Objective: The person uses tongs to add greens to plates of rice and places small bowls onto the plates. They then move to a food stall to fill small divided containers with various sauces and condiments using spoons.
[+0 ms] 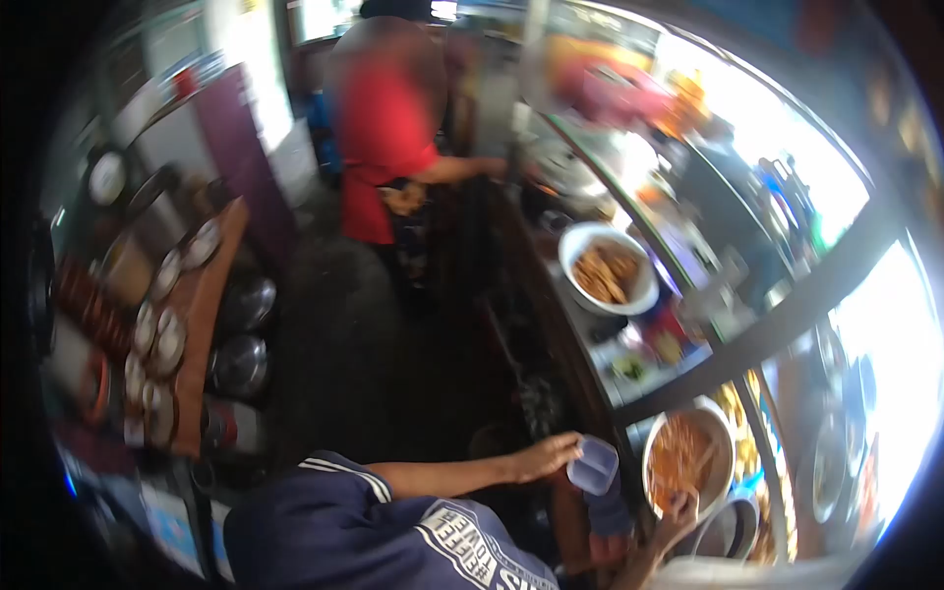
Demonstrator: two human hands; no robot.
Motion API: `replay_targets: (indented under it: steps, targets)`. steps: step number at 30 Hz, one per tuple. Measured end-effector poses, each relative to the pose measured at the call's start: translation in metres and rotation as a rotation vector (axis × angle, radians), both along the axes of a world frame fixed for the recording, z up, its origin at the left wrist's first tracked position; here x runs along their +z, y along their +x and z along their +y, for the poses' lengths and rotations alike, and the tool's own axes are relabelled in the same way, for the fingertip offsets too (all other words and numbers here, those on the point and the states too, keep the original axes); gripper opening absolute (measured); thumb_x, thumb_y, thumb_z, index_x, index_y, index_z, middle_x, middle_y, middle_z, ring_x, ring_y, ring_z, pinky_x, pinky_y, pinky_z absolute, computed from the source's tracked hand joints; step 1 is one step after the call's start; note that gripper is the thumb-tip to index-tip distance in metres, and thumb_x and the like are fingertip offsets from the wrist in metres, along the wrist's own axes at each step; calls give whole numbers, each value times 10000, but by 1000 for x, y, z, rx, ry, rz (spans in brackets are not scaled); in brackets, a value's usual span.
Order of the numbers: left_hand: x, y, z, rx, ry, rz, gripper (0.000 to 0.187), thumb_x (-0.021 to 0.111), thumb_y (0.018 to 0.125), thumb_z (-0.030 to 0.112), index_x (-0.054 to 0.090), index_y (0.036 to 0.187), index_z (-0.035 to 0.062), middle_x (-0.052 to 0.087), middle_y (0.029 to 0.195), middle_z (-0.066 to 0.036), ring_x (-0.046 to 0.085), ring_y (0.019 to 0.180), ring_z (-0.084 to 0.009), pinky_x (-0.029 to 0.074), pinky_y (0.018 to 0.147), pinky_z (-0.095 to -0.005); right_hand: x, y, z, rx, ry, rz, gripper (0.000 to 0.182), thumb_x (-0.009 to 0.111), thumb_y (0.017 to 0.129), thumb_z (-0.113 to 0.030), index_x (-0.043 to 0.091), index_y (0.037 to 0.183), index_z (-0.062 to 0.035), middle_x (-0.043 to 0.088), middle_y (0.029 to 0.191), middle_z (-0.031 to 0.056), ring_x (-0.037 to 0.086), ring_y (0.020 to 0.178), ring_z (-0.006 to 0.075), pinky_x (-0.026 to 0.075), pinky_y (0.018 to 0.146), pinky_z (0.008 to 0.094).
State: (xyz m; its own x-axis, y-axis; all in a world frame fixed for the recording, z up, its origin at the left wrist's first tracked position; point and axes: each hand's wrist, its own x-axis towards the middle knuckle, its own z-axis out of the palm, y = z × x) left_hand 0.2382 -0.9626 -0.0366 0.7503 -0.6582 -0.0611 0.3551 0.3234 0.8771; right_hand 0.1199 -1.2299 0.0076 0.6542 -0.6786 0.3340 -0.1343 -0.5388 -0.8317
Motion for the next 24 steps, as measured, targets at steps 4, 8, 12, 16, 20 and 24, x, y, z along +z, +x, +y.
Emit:
replay_targets:
  steps: [4,8,12,16,20,24]
  targets:
    - [10,-4,4,49,89,-70,189,491,945,97,532,1109,13,569,1017,-54,531,967,-143,430,896,-295,20,-13,15,-42,154,-47,197,572,892,-142,649,998,5,635,828,28,564,742,116,464,690,256]
    - [18,12,3,-102,97,160,312,396,948,118,457,1244,38,594,1103,-123,649,946,-251,588,759,-378,-1,-8,7,-179,94,-107,154,544,929,-103,673,930,-18,664,733,54,638,670,100,502,610,255]
    - [47,11,-6,-159,42,204,335,391,937,125,426,1255,25,626,1062,-183,680,874,-318,601,720,-371,4,-10,9,-192,176,-162,145,545,931,-88,659,929,1,666,740,67,642,680,98,510,618,246]
    - [51,14,-15,-184,66,173,352,400,923,120,406,1255,3,628,1044,-190,683,860,-312,598,726,-355,-5,-9,7,-156,249,-189,151,534,938,-75,651,929,19,665,765,62,638,676,98,512,615,230]
    - [50,18,-20,-191,69,164,353,408,923,117,407,1257,4,627,1048,-185,684,862,-307,596,729,-353,-10,-15,4,-172,379,-264,160,527,944,-78,648,927,26,660,773,61,638,680,103,530,636,233]
    - [53,20,-26,-199,75,132,354,411,934,128,398,1264,1,622,1055,-185,683,868,-302,595,736,-356,-11,-15,9,-173,436,-323,168,525,950,-85,647,932,30,659,782,56,637,683,103,536,644,233]
